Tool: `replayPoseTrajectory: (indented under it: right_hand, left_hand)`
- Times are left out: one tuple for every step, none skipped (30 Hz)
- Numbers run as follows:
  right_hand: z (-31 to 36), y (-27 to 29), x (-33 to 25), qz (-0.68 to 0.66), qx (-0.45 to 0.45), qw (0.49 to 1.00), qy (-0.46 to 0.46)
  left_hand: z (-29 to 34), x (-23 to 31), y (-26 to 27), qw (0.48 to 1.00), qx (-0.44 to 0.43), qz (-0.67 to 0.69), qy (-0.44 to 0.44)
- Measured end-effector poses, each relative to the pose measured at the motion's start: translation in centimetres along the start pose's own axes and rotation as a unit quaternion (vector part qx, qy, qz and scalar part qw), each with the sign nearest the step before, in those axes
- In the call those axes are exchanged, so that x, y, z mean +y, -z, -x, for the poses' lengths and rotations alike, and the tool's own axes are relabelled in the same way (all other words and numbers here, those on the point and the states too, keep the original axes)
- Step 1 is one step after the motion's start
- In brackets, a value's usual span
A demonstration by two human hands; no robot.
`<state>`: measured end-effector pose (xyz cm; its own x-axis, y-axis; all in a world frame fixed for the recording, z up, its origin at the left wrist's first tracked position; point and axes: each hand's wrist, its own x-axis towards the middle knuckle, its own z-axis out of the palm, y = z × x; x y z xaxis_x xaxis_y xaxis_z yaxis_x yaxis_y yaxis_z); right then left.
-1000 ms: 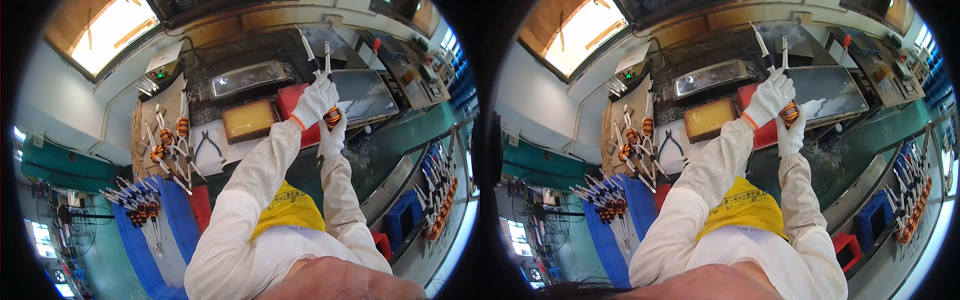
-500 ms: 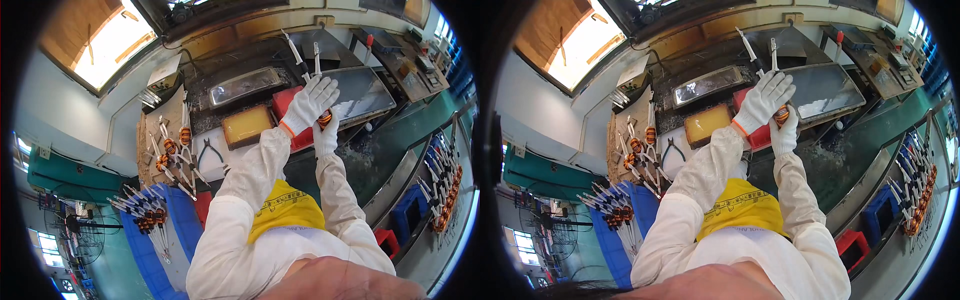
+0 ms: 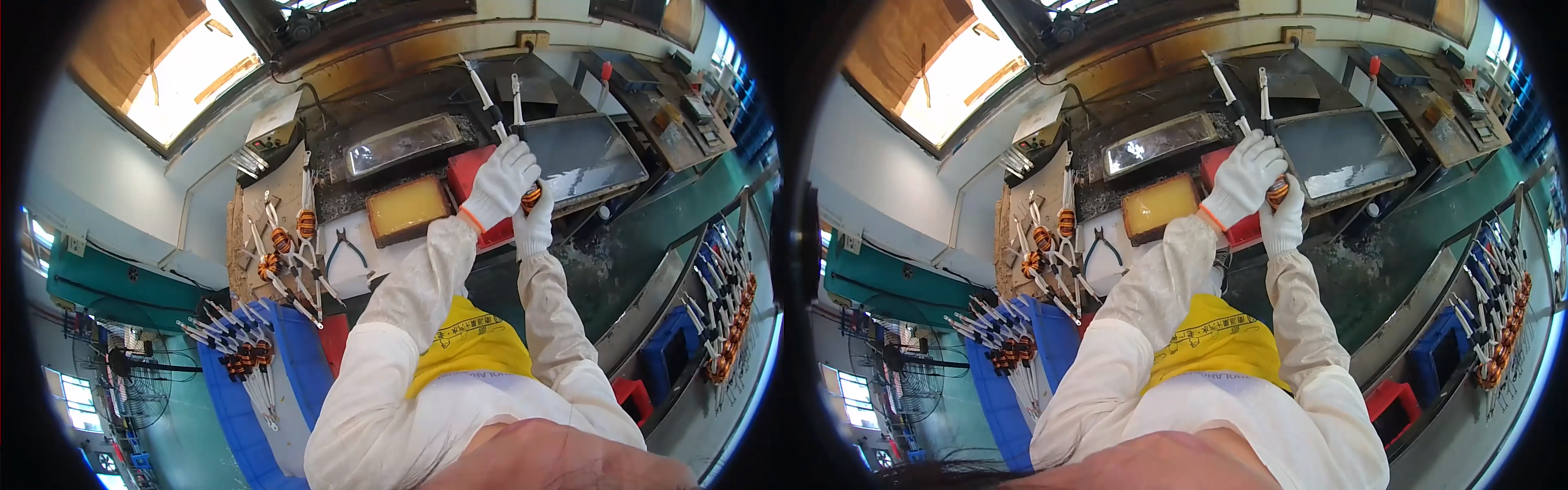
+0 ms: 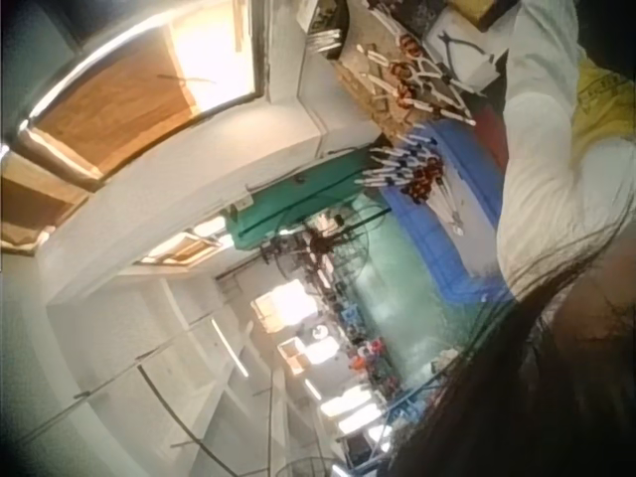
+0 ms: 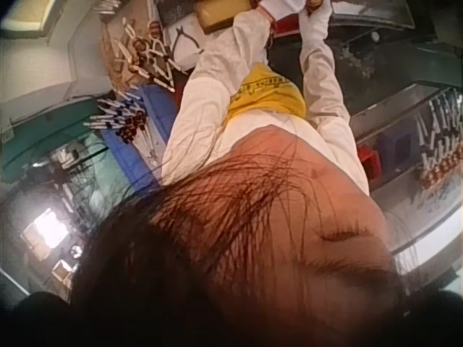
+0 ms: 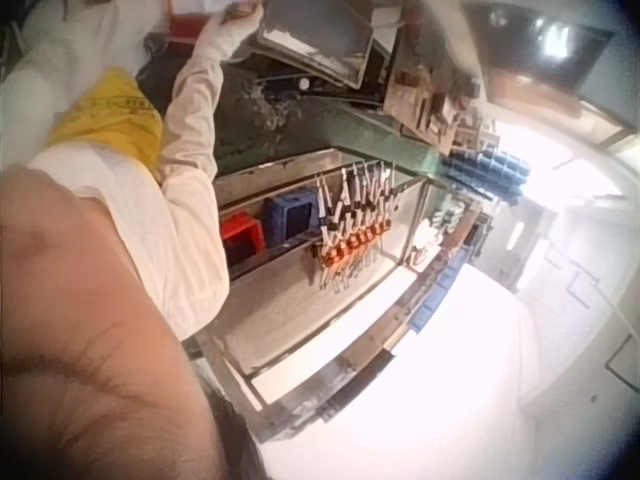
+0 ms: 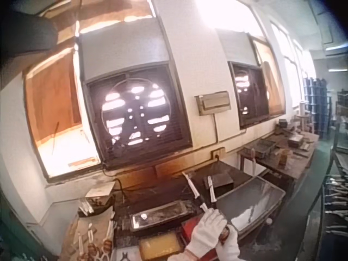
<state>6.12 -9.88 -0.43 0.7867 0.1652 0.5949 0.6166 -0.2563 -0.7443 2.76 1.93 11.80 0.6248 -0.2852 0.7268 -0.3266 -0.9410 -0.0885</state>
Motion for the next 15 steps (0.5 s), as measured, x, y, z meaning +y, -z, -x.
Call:
replayPoseTrajectory:
  right_hand:
    - [0.1, -0.1, 0.0, 0.002, 0.007, 1.000, -0.003]
    - [0.1, -0.1, -0.2, 0.005, 0.014, 1.000, -0.008]
    - [0.0, -0.1, -0.2, 0.004, 0.015, 1.000, -0.007]
    - [-0.1, 0.0, -0.5, -0.003, 0.009, 1.000, -0.009]
    - [-0.1, 0.1, -1.0, -0.011, 0.001, 1.000, -0.010]
    - [-0.1, 0.0, -1.4, -0.013, -0.001, 1.000, -0.008]
    - [-0.2, 0.1, -1.4, -0.012, 0.004, 1.000, -0.006]
    - [-0.2, 0.2, -1.3, -0.010, 0.009, 1.000, -0.003]
    - [-0.1, 0.4, -1.3, -0.008, 0.011, 1.000, -0.004]
    - [-0.1, 0.5, -1.5, 0.000, 0.006, 1.000, -0.011]
    - [-0.2, 0.6, -1.6, 0.009, 0.001, 1.000, -0.018]
    - [-0.2, 0.5, -1.4, 0.009, 0.002, 1.000, -0.017]
    - [-0.2, 0.3, -1.3, 0.004, 0.006, 1.000, 0.002]
    - [-0.2, 0.2, -1.3, -0.001, 0.009, 1.000, 0.020]
    - [-0.3, 0.2, -1.1, -0.001, 0.009, 1.000, 0.021]
  left_hand:
    - [0.5, 0.5, 0.2, 1.000, 0.001, -0.004, 0.000]
    - [1.3, 1.1, -0.3, 0.994, 0.043, 0.021, 0.097]
    - [1.9, 1.3, -0.9, 0.977, 0.084, 0.047, 0.193]
    - [2.4, 1.1, -1.5, 0.945, 0.042, 0.108, 0.305]
    - [2.7, 0.7, -2.4, 0.945, 0.044, 0.106, 0.308]
    - [2.7, 0.4, -3.3, 0.883, 0.086, 0.186, 0.423]
    - [1.9, 0.6, -3.3, 0.800, 0.122, 0.267, 0.524]
    - [1.7, 0.5, -2.9, 0.790, 0.083, 0.320, 0.517]
    - [1.2, 0.6, -2.7, 0.790, 0.081, 0.322, 0.516]
    - [0.5, 0.6, -1.9, 0.807, 0.041, 0.306, 0.503]
    - [0.0, 0.5, -1.5, 0.822, 0.000, 0.289, 0.490]
    - [0.2, 0.2, -2.6, 0.831, -0.002, 0.270, 0.487]
    - [0.1, 0.0, -2.8, 0.831, -0.001, 0.270, 0.486]
    - [0.1, -0.2, -3.0, 0.809, -0.013, 0.303, 0.503]
    - [0.1, -0.4, -3.1, 0.785, -0.025, 0.335, 0.520]
